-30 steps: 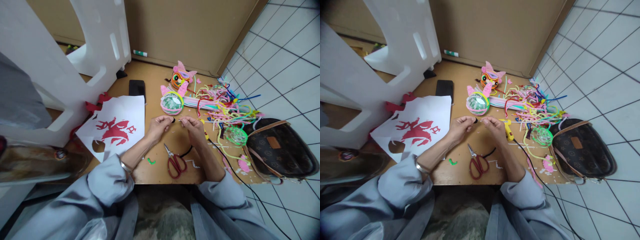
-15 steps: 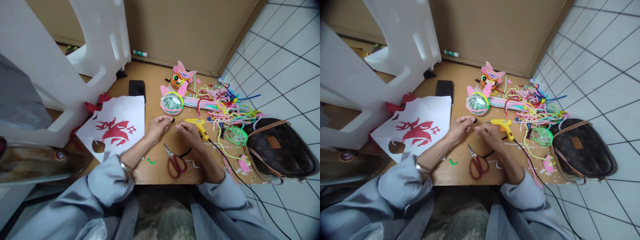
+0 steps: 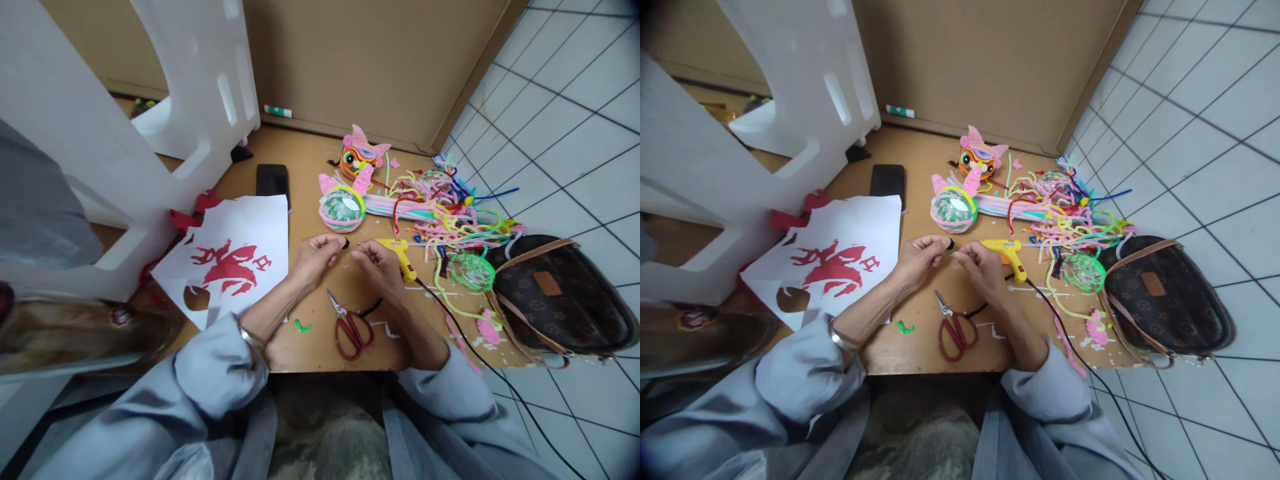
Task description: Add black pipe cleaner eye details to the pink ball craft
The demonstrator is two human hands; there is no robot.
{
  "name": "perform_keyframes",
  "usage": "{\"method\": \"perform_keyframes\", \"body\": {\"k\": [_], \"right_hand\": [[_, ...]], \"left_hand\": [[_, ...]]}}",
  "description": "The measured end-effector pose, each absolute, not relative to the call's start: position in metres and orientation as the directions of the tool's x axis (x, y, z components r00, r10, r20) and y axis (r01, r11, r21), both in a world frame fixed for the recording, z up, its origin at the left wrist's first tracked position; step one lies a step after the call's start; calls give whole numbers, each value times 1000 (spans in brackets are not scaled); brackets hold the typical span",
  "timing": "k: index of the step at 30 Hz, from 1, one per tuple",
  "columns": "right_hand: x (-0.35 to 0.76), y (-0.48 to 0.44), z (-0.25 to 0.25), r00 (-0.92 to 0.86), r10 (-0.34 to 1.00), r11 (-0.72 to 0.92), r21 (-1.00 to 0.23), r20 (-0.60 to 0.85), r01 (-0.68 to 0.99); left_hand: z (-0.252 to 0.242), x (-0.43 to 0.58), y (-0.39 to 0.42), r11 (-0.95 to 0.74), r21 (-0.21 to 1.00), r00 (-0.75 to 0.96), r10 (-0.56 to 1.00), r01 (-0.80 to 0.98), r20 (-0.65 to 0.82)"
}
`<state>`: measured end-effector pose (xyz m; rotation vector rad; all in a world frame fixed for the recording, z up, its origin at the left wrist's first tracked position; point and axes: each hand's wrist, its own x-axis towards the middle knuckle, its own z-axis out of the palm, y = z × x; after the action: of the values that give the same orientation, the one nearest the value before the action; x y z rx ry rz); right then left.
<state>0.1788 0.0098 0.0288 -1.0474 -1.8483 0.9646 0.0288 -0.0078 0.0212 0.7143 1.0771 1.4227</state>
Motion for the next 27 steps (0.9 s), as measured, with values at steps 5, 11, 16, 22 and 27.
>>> {"method": "perform_keyframes", "body": {"k": [5,11,16,22,27], "right_hand": [[179,9,29,-297,863,502,-761,409,411],[180,11,30,-356,783,618,-696,509,365],[182,12,30,-362,771,634,-685,524,358],[183,13,30,-350,790,609,-709,504,355],[183,14,28,-321,783,619,-714,532,327]], "left_hand": [[23,30,-8,90,911,-138,978,-403,-157],[25,30,-11,101,914,-82,986,-393,-144],[25,29,-11,95,926,-43,992,-366,-118],[25,29,-11,115,935,10,993,-334,-119],[26,28,-12,150,921,40,989,-360,-146]]}}
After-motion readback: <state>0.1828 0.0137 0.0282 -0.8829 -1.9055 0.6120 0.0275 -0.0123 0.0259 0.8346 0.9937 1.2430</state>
